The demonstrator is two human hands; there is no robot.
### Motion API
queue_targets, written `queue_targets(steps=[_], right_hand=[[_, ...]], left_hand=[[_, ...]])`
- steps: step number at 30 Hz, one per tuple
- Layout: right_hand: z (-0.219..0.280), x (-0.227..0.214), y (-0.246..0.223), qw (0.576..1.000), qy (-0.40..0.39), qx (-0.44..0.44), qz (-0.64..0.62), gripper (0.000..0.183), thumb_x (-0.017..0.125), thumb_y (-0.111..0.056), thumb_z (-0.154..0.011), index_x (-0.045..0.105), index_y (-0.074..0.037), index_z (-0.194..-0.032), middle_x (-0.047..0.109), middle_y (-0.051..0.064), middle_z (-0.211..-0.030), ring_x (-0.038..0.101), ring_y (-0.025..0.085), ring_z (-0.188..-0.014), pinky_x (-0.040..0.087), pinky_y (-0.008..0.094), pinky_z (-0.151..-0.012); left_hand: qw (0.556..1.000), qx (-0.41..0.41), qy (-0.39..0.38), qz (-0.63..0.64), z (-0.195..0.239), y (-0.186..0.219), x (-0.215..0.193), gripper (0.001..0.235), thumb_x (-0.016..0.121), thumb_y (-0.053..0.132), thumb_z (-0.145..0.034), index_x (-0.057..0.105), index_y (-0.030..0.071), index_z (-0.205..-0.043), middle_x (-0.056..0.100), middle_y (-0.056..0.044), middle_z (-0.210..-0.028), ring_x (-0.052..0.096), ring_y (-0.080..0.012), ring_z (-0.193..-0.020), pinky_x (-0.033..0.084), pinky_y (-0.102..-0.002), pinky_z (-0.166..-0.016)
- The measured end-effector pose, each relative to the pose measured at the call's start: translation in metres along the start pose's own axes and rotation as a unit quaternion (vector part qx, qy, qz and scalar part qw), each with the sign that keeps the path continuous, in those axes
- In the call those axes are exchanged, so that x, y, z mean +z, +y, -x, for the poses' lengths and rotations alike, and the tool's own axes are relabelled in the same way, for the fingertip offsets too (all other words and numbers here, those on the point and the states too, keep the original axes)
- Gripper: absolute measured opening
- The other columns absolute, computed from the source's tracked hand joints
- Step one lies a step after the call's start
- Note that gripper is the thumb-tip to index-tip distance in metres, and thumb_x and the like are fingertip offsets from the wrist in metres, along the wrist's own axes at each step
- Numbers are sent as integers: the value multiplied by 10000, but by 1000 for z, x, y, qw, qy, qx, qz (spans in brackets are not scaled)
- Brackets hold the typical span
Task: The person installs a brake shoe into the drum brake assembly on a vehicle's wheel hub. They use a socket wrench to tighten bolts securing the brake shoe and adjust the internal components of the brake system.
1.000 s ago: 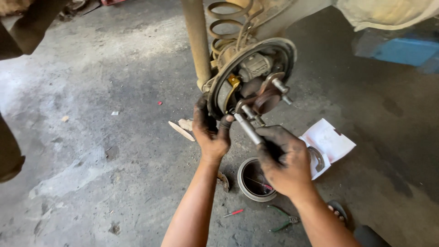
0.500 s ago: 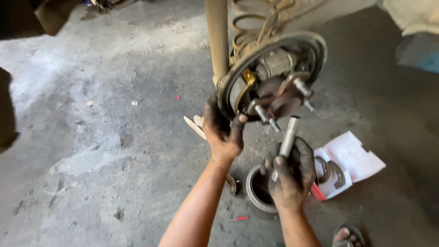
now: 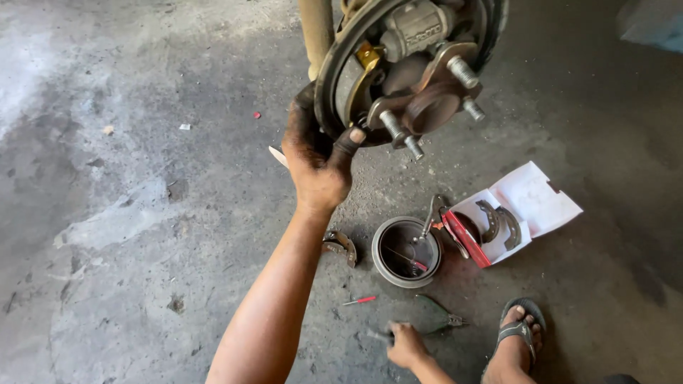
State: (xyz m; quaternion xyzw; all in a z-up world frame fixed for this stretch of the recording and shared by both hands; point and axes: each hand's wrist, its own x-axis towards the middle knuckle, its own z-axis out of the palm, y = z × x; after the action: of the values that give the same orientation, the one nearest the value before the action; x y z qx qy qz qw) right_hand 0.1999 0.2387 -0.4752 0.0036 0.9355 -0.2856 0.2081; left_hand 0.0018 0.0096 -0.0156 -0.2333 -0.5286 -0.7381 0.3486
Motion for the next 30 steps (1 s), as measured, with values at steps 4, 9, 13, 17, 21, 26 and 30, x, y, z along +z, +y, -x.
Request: queue_targets(steps=[4,9,13,17,21,26,30], right_hand=[[-84,-32,10,980,193,-31,-26,224,704,-203,-811,785,-124,-1004,767,143,-927,718,343,-891,576,453,-819],[-185,-95,13,987,62,-3,151,559,522,-42,-892,516,-70,-1450,571,171,-1401,594,367,-1245,582,438,-976],[-212,-88,15,968,40,29,247,475,272,-70,-958,597,-75,-1304,585,194,-1365,615,412,-1223,503,509,-1064],[-229,-77,23,963,6,28,267,472,275,-19,-956,654,-27,-1238,665,183,-1265,530,416,-1307,530,511,-1022],[-210,-89,10,960,7,46,275,381,371,-57,-919,707,-108,-1089,698,167,-1066,663,366,-1083,581,485,-889],[-215,-92,25,980,52,72,178,320,397,-107,-887,704,-36,-940,725,202,-1059,714,427,-1004,546,529,-916],[-221,-104,16,977,47,100,185,375,336,-153,-1006,703,-125,-1080,718,140,-1119,729,366,-1047,600,466,-897]], left_hand=[[1000,2,13,15,-3,-5,6,648,814,351,-893,505,18,-1355,614,-65,-1237,572,-180,-1169,477,-341,-1074],[1000,13,14,13,-3,-15,3,664,841,230,-867,497,-7,-1383,605,-112,-1228,587,-210,-1177,489,-376,-1081],[999,1,5,47,-2,-14,1,655,808,274,-905,477,0,-1399,591,-148,-1395,557,-257,-1316,419,-400,-1201],[1000,-18,17,10,0,-19,-5,649,812,292,-889,490,15,-1381,619,-80,-1253,571,-194,-1180,465,-366,-1095],[999,-16,18,34,-1,-18,-3,649,827,301,-885,518,21,-1382,634,-75,-1259,579,-187,-1180,469,-360,-1094],[1000,-7,7,25,-1,-12,0,645,802,294,-912,502,1,-1403,627,-110,-1324,581,-214,-1249,455,-389,-1147],[1000,0,16,-10,-3,-6,4,658,782,314,-918,495,-20,-1406,611,-118,-1329,574,-230,-1262,455,-391,-1148]])
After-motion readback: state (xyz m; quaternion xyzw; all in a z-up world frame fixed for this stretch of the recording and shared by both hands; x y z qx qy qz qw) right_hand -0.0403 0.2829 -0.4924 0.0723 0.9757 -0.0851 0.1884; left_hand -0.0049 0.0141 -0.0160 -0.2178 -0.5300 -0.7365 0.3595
